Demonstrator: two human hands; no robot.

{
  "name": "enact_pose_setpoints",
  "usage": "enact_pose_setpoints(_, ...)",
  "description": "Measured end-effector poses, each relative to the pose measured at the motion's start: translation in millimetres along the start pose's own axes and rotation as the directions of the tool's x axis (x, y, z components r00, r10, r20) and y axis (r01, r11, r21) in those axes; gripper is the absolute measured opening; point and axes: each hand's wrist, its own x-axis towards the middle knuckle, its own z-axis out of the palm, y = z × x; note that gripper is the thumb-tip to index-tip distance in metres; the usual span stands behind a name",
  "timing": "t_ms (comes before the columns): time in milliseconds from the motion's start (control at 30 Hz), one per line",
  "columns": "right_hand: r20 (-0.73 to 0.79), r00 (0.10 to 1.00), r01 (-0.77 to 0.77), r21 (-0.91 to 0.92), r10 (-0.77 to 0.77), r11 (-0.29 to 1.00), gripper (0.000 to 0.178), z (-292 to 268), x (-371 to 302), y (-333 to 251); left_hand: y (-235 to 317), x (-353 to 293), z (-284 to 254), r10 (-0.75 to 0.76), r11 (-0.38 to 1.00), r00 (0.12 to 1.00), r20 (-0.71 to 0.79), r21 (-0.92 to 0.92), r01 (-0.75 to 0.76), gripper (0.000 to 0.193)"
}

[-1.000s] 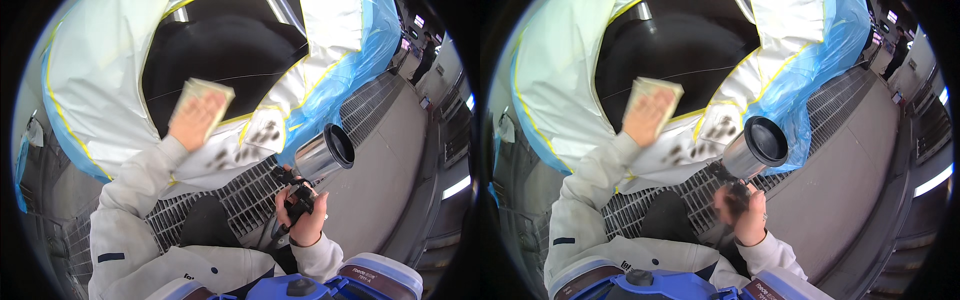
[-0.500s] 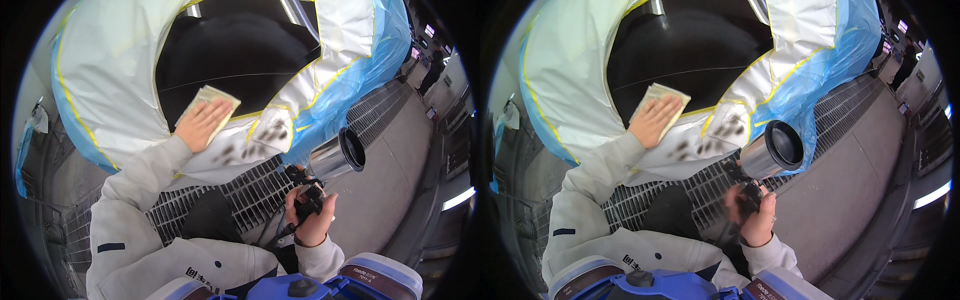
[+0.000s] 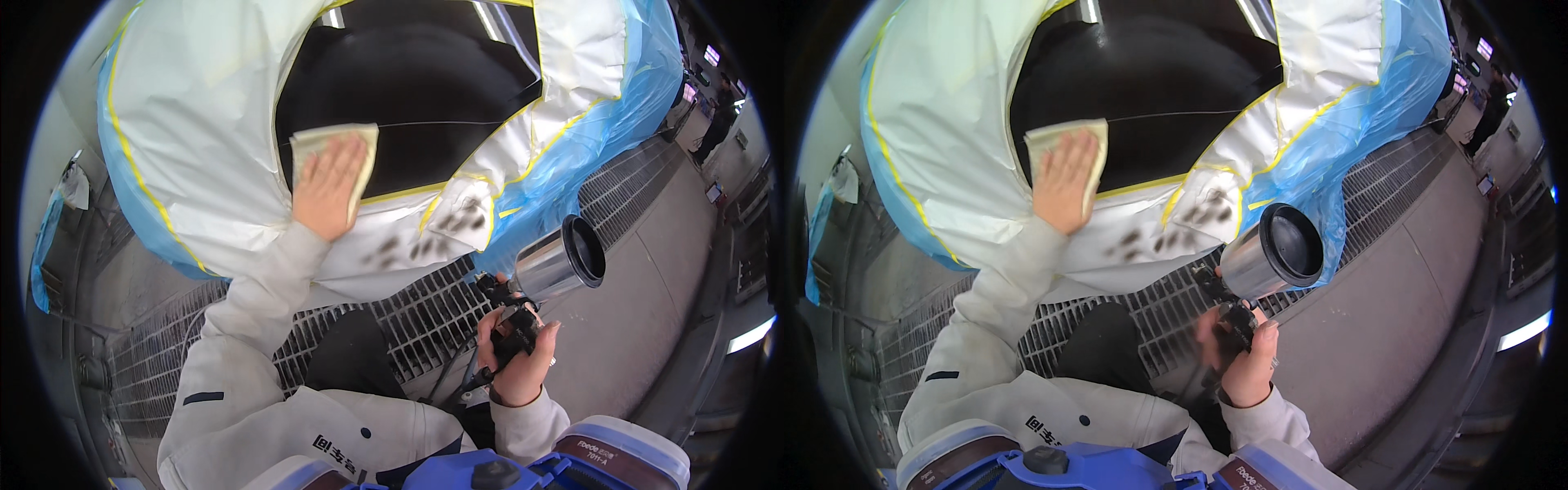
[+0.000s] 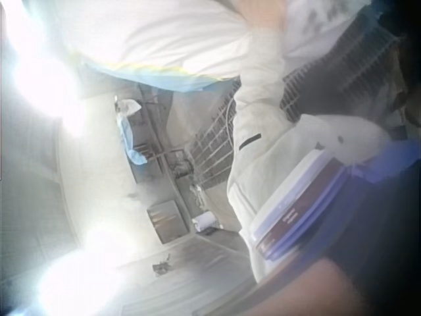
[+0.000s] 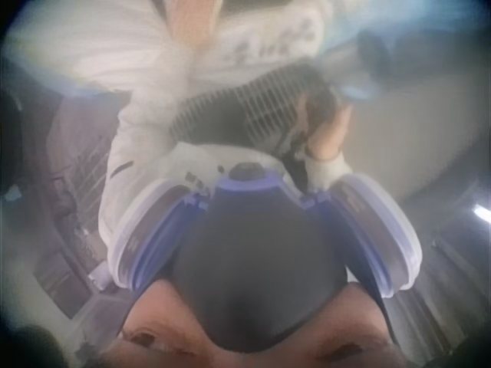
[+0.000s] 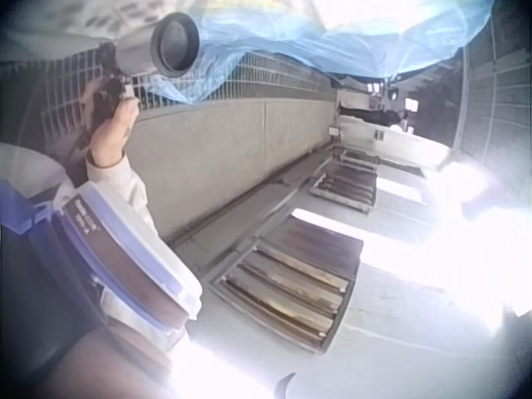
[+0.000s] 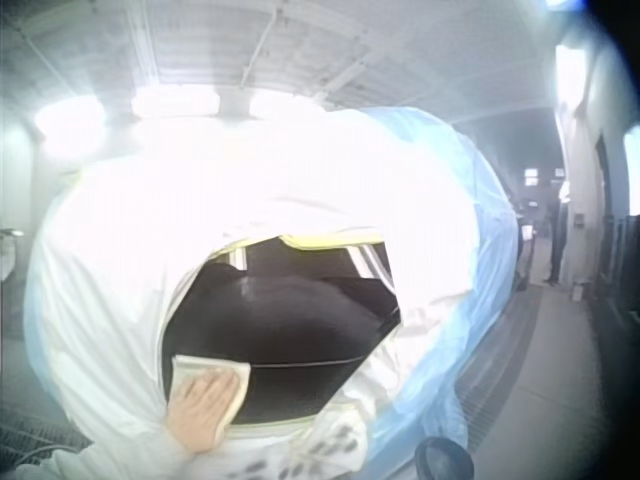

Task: The person wipes the car's rear window area with a cloth, then uses a spray gun to apply a light coat of paint. They continue wiping the surface and apply yellow masking tape along the edges of the protective cover. The person then walks away from the car.

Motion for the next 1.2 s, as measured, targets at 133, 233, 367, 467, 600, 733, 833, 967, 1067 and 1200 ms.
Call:
enact_pose_setpoints(133,0.023,0.999,0.025,0.008,-0.025,1.0,0.102,2,1,6,-30,43,-5,-0.146,0.989,0.952,-0.268,-0.061,0.135,0.079)
enact_pose_setpoints(233,-0.001,1.0,0.005,0.016,-0.005,1.0,0.097,4,1,6,-29,43,-9,-0.198,0.979,0.946,-0.258,-0.105,0.177,0.078)
enact_pose_setpoints(367,0.019,1.0,-0.002,0.003,0.002,1.0,0.105,4,0,2,-4,-3,-14,-0.288,0.951,0.947,-0.141,-0.157,0.266,0.078)
enact_pose_setpoints(467,0.038,0.999,-0.007,0.013,0.006,1.0,0.11,6,0,0,6,-19,-17,-0.225,0.974,0.956,-0.191,-0.08,0.213,0.081)
enact_pose_setpoints(600,0.013,1.0,0.001,0.01,-0.001,1.0,0.109,9,1,3,2,3,-21,-0.284,0.95,0.943,-0.177,-0.185,0.251,0.077)
enact_pose_setpoints(733,0.014,0.999,-0.036,-0.039,0.037,0.999,0.108,9,2,5,9,10,-21,-0.351,0.929,0.917,-0.189,-0.195,0.315,0.075)
enact_pose_setpoints(833,0.027,0.999,-0.034,-0.048,0.035,0.998,0.107,9,2,6,25,-20,-12,-0.418,0.896,0.899,-0.133,-0.223,0.384,0.077)
enact_pose_setpoints(967,0.045,0.999,-0.019,-0.065,0.022,0.998,0.106,8,2,5,46,-60,-4,-0.467,0.868,0.883,-0.039,-0.213,0.449,0.082)
enact_pose_setpoints(1067,0.003,1.0,0.0,-0.047,0.0,0.999,0.105,11,2,4,42,-38,-11,-0.434,0.889,0.899,-0.054,-0.187,0.418,0.084)
enact_pose_setpoints(1200,-0.012,1.0,-0.008,-0.036,0.008,0.999,0.103,16,3,7,3,58,-23,-0.267,0.961,0.926,-0.267,-0.147,0.235,0.079)
